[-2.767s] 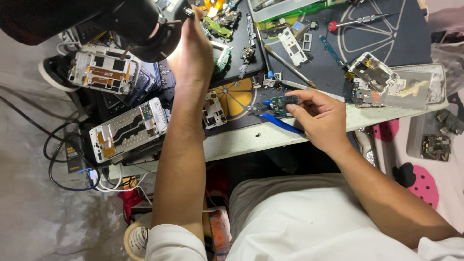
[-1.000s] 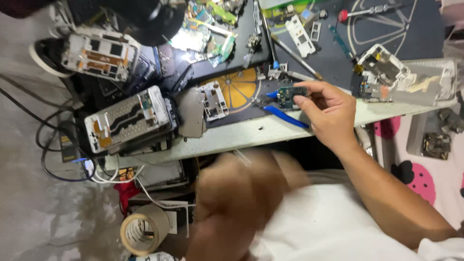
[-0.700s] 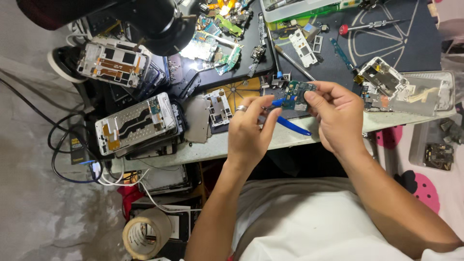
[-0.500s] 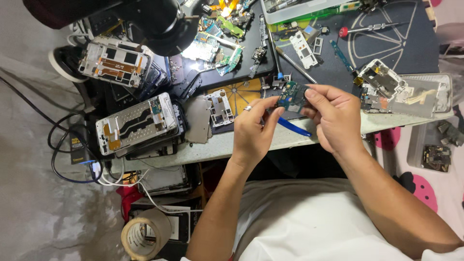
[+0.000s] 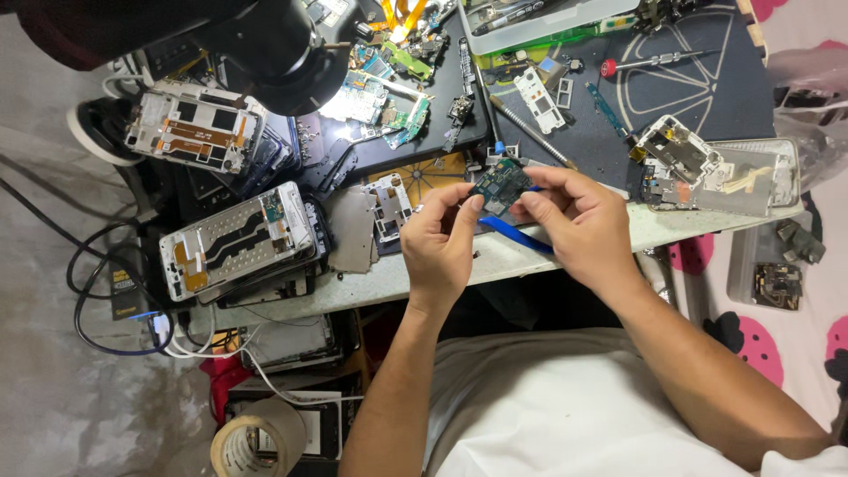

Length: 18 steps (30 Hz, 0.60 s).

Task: The person disassembles a smartphone, removes the motherboard, and uses pliers to detach small components from the board. The person then places the modified board onto a larger circuit board.

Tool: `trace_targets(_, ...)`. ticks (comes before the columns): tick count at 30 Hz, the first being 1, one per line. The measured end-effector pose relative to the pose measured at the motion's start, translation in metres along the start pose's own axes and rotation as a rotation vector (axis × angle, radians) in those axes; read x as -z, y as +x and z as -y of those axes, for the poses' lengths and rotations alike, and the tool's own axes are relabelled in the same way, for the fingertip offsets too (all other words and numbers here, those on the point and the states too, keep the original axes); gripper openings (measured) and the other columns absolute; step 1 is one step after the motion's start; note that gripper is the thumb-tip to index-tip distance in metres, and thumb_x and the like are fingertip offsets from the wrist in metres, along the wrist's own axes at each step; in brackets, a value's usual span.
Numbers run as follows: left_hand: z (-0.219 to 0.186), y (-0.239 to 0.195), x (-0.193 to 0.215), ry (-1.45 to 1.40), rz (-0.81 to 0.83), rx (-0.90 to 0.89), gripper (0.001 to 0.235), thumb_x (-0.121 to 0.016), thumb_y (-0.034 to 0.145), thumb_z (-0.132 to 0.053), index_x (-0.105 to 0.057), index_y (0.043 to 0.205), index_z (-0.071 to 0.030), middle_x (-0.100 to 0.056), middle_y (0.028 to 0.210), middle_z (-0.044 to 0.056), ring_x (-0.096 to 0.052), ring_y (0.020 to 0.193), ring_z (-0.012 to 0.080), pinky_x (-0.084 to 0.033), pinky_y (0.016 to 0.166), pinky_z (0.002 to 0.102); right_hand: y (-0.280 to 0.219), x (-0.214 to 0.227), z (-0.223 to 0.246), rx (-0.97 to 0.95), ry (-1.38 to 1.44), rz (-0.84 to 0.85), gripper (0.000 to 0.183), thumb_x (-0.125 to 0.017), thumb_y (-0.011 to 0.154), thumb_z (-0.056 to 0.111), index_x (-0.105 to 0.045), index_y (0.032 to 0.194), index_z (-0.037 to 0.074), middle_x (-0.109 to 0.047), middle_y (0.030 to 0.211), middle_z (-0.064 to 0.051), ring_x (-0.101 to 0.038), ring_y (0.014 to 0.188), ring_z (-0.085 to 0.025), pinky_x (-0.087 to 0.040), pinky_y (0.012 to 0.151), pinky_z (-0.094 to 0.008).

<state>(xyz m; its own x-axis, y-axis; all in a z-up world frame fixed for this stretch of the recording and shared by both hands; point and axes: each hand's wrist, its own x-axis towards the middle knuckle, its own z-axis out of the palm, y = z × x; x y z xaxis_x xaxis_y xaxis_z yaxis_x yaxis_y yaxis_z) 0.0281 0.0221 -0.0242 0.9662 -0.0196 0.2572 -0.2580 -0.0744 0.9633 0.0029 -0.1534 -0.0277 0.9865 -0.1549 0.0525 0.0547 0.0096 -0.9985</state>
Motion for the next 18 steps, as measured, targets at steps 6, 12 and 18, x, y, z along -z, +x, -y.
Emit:
trace_targets(6,0.003,-0.002,0.0,0.023,-0.002,-0.028,0.011,-0.071,0.099,-0.004,-0.071,0.108,0.002,-0.064,0.085,-0.003,-0.053,0.068,0.001,-0.043,0.058,0.018,-0.007,-0.006,0.012,0.235,-0.348,-0.021,0.045,-0.077,0.091,0.001,-0.063,0.134,-0.001,-0.073,0.11,-0.011,-0.074,0.099,-0.015,-0.061,0.085,-0.029)
trace_targets(12,0.007,-0.005,0.003,-0.042,0.007,-0.001,0.012,-0.073,0.1,-0.003,-0.072,0.111,0.001,-0.067,0.084,-0.004,-0.054,0.072,0.0003,-0.044,0.063,0.018,-0.008,-0.008,0.02,0.334,-0.466,-0.018,0.052,-0.082,0.087,0.002,-0.062,0.134,-0.001,-0.071,0.118,-0.014,-0.074,0.099,-0.017,-0.061,0.085,-0.029)
trace_targets(18,0.01,-0.005,0.0,-0.162,0.021,0.029,0.023,-0.072,0.098,-0.001,-0.069,0.12,0.002,-0.071,0.096,-0.001,-0.059,0.078,0.0011,-0.048,0.066,0.017,-0.009,-0.009,0.021,0.417,-0.538,-0.022,0.061,-0.088,0.082,0.01,-0.06,0.135,-0.002,-0.068,0.122,-0.016,-0.071,0.099,-0.02,-0.059,0.086,-0.031)
